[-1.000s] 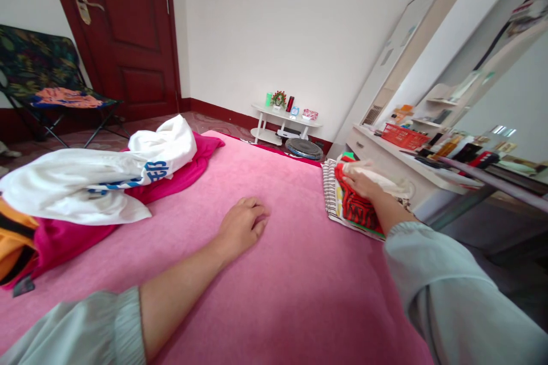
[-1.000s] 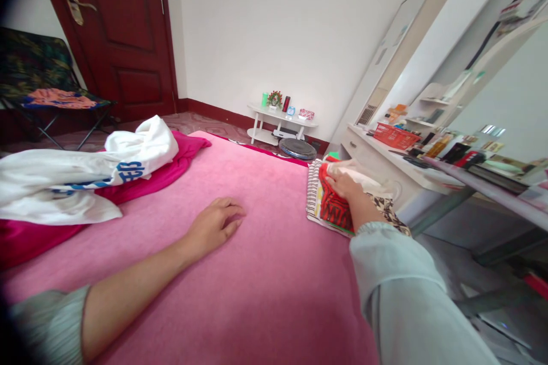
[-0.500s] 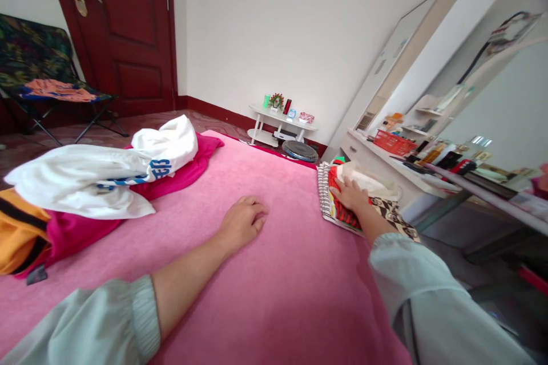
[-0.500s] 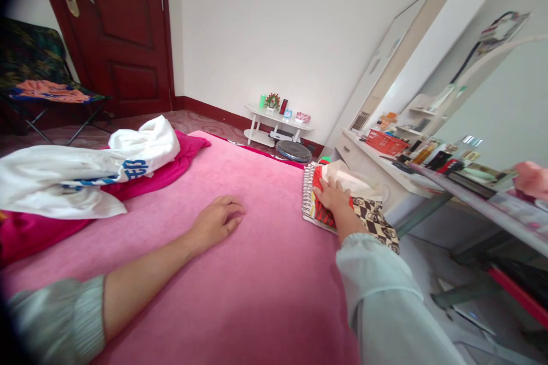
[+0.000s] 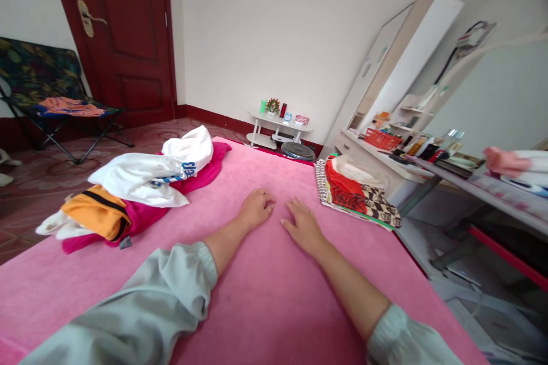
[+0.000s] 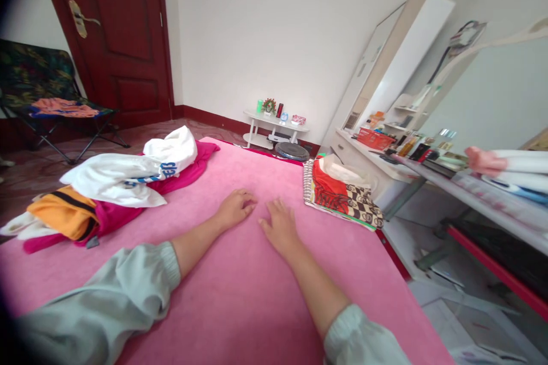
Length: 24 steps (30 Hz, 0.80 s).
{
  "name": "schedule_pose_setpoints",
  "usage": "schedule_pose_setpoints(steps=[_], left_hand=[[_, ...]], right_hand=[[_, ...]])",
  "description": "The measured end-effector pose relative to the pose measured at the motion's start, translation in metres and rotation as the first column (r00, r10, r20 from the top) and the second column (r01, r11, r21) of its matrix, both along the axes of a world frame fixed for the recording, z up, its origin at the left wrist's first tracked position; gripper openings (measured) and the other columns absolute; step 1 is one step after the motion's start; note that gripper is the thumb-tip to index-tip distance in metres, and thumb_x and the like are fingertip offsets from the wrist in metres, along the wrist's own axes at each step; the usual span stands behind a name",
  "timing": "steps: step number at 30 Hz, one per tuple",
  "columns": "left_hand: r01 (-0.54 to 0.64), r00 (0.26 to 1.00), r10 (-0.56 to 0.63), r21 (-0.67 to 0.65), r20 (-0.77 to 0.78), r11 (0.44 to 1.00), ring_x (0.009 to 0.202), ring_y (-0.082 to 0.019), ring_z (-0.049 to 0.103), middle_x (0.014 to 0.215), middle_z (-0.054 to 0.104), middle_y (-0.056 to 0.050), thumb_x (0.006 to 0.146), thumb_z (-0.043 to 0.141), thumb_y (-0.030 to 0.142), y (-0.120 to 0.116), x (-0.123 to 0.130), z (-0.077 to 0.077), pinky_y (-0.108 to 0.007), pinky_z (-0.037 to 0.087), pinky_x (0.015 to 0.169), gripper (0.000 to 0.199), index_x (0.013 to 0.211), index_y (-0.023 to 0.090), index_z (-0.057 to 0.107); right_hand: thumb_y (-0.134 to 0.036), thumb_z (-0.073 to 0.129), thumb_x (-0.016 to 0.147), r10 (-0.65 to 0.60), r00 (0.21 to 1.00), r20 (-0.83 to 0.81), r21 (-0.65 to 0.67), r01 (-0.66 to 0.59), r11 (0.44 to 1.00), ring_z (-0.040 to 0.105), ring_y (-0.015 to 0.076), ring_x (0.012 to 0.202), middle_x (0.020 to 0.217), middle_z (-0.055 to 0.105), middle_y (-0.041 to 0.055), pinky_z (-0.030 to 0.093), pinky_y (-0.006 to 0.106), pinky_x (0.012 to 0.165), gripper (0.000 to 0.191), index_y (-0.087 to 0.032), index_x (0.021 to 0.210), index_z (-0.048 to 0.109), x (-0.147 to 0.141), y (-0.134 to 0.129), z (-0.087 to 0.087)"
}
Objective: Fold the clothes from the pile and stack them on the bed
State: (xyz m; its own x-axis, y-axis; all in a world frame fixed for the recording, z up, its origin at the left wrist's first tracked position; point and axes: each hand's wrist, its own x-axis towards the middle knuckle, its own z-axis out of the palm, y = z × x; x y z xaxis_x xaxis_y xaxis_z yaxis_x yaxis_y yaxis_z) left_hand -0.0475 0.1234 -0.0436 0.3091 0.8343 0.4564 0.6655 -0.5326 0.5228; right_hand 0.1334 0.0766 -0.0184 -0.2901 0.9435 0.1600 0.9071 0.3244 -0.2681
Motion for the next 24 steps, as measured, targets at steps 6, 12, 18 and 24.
schedule_pose_setpoints(steps=[6, 12, 18, 24], left_hand=[[0.025, 1.0, -0.025, 0.025, 0.012, 0.999, 0.091, -0.018, 0.057, 0.091, 0.065, -0.005, 0.076, 0.056, 0.012, 0.003, -0.003, -0.001, -0.033, 0.043, 0.088, 0.021, 0.091, 0.018, 0.07], [0.033, 0.999, -0.033, 0.027, -0.023, 0.999, 0.091, -0.017, 0.059, 0.093, 0.066, -0.004, 0.078, 0.055, 0.012, 0.003, -0.001, -0.001, -0.032, 0.044, 0.088, 0.023, 0.094, 0.018, 0.07], [-0.091, 0.984, 0.1, 0.072, -0.145, 0.993, 0.107, -0.024, 0.054, 0.113, 0.061, -0.009, 0.077, 0.057, 0.017, -0.002, -0.032, 0.023, -0.039, 0.038, 0.097, 0.029, 0.104, 0.02, 0.067], [-0.634, 0.71, 0.698, 0.349, -0.092, 0.69, 0.129, -0.036, 0.029, 0.139, 0.038, -0.019, 0.08, 0.05, 0.019, -0.004, -0.118, 0.065, -0.053, 0.019, 0.105, 0.05, 0.13, 0.015, 0.047]], right_hand=[[-0.04, 0.042, 0.089, -0.09, 0.995, -0.044, -0.017, 0.09, 0.996, 0.023, 0.0289, 0.139, 0.148, 0.033, 0.0132, 0.015, 0.055, 0.11, 0.054, -0.018, 0.138, 0.042, -0.023, -0.015, -0.012], [-0.04, 0.044, 0.088, -0.056, 0.993, -0.106, 0.022, 0.059, 0.998, 0.028, 0.0277, 0.137, 0.147, 0.037, 0.0109, 0.016, 0.052, 0.11, 0.051, -0.02, 0.135, 0.047, -0.018, -0.013, -0.017], [-0.035, 0.048, 0.086, -0.025, 0.981, -0.193, 0.039, 0.033, 0.999, 0.034, 0.0248, 0.134, 0.142, 0.045, 0.0097, 0.019, 0.05, 0.11, 0.043, -0.021, 0.126, 0.056, -0.013, -0.014, -0.015], [-0.033, 0.051, 0.085, 0.002, 0.975, -0.223, 0.068, 0.013, 0.998, 0.039, 0.0249, 0.131, 0.138, 0.049, 0.0107, 0.022, 0.048, 0.11, 0.041, -0.019, 0.122, 0.06, -0.012, -0.012, -0.015]])
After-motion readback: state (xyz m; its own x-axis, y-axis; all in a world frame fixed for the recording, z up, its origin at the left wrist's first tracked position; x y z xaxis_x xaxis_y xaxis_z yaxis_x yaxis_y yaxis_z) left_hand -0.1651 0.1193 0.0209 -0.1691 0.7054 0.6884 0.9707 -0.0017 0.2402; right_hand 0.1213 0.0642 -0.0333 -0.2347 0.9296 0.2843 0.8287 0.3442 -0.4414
